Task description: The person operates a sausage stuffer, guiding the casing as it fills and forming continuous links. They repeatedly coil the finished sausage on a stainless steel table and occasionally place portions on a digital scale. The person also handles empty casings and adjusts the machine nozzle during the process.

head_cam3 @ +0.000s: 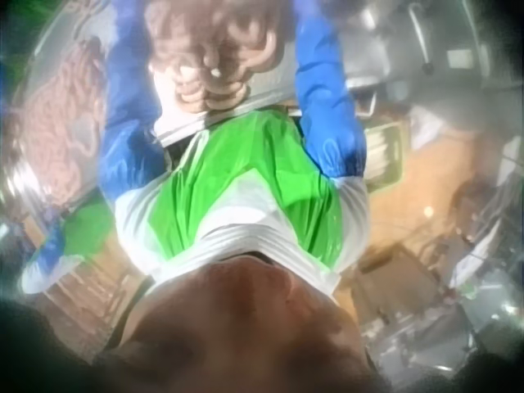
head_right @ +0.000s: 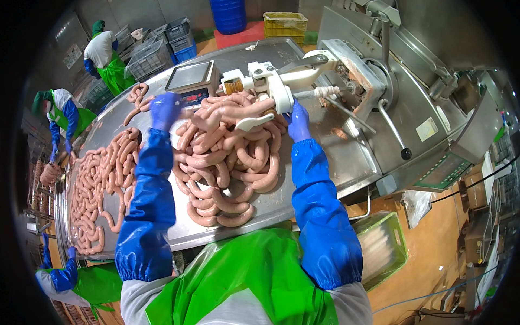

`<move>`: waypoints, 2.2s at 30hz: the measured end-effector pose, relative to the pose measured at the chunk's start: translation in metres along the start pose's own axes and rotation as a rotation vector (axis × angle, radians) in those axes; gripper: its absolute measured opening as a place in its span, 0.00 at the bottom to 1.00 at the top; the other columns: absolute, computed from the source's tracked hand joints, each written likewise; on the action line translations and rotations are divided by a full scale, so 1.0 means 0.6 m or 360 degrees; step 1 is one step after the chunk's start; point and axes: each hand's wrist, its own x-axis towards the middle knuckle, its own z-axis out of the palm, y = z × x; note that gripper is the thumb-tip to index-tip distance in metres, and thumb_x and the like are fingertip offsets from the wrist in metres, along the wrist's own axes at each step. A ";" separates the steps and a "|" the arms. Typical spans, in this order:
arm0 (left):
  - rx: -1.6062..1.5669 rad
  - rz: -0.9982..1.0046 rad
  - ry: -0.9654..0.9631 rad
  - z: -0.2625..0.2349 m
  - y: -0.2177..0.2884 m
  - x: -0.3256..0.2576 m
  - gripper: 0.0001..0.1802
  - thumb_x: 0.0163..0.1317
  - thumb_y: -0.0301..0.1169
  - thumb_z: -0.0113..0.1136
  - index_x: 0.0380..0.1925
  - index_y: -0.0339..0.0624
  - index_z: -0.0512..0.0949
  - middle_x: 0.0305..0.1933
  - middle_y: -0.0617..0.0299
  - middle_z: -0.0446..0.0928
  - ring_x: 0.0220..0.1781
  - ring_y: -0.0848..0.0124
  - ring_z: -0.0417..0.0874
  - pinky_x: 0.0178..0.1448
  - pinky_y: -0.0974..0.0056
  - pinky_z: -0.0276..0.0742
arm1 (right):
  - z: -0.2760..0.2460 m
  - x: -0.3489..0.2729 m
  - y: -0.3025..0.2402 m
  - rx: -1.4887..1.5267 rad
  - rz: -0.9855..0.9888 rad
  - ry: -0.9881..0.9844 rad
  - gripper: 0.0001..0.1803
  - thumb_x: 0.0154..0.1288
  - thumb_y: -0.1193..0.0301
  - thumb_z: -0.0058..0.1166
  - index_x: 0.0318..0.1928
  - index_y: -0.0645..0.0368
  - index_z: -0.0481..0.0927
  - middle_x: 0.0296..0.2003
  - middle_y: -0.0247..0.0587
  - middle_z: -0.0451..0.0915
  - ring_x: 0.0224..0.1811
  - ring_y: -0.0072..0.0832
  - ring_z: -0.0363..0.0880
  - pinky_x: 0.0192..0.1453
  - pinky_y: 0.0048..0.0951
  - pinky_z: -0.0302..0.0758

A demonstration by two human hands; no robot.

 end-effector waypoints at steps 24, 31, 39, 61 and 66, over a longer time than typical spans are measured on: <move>-0.0687 0.0591 0.0558 0.095 0.326 0.019 0.22 0.60 0.50 0.61 0.50 0.54 0.78 0.31 0.55 0.75 0.36 0.55 0.76 0.40 0.51 0.68 | -0.153 0.054 -0.167 -0.0615 -0.0298 0.0579 0.20 0.71 0.56 0.44 0.56 0.52 0.75 0.53 0.34 0.78 0.58 0.29 0.73 0.58 0.36 0.69; -0.0696 0.0588 0.0503 0.096 0.330 0.021 0.20 0.60 0.50 0.60 0.48 0.55 0.78 0.29 0.56 0.74 0.35 0.56 0.76 0.39 0.52 0.68 | -0.144 0.036 -0.172 -0.0924 -0.0273 0.0419 0.19 0.70 0.60 0.44 0.54 0.51 0.78 0.51 0.32 0.81 0.55 0.25 0.76 0.58 0.33 0.66; -0.0709 0.0609 0.0615 0.085 0.329 0.023 0.16 0.60 0.50 0.59 0.41 0.55 0.78 0.26 0.57 0.78 0.30 0.56 0.79 0.34 0.52 0.70 | -0.155 0.086 -0.225 -0.0650 -0.0274 0.0606 0.20 0.71 0.59 0.45 0.57 0.54 0.75 0.52 0.36 0.80 0.59 0.29 0.73 0.61 0.36 0.68; -0.0965 0.0578 0.0447 0.098 0.327 0.017 0.15 0.63 0.45 0.59 0.46 0.54 0.76 0.30 0.52 0.77 0.30 0.52 0.80 0.33 0.51 0.76 | -0.584 -0.455 0.296 0.0239 0.0674 0.1567 0.31 0.60 0.44 0.49 0.59 0.46 0.68 0.53 0.39 0.73 0.54 0.39 0.72 0.59 0.42 0.68; -0.1750 0.0505 0.0156 0.105 0.316 0.033 0.18 0.65 0.45 0.59 0.50 0.49 0.79 0.34 0.54 0.78 0.32 0.57 0.81 0.36 0.56 0.77 | -0.581 -0.435 0.161 -0.0479 0.0289 0.1422 0.32 0.68 0.59 0.49 0.67 0.62 0.64 0.65 0.43 0.66 0.65 0.37 0.64 0.71 0.37 0.58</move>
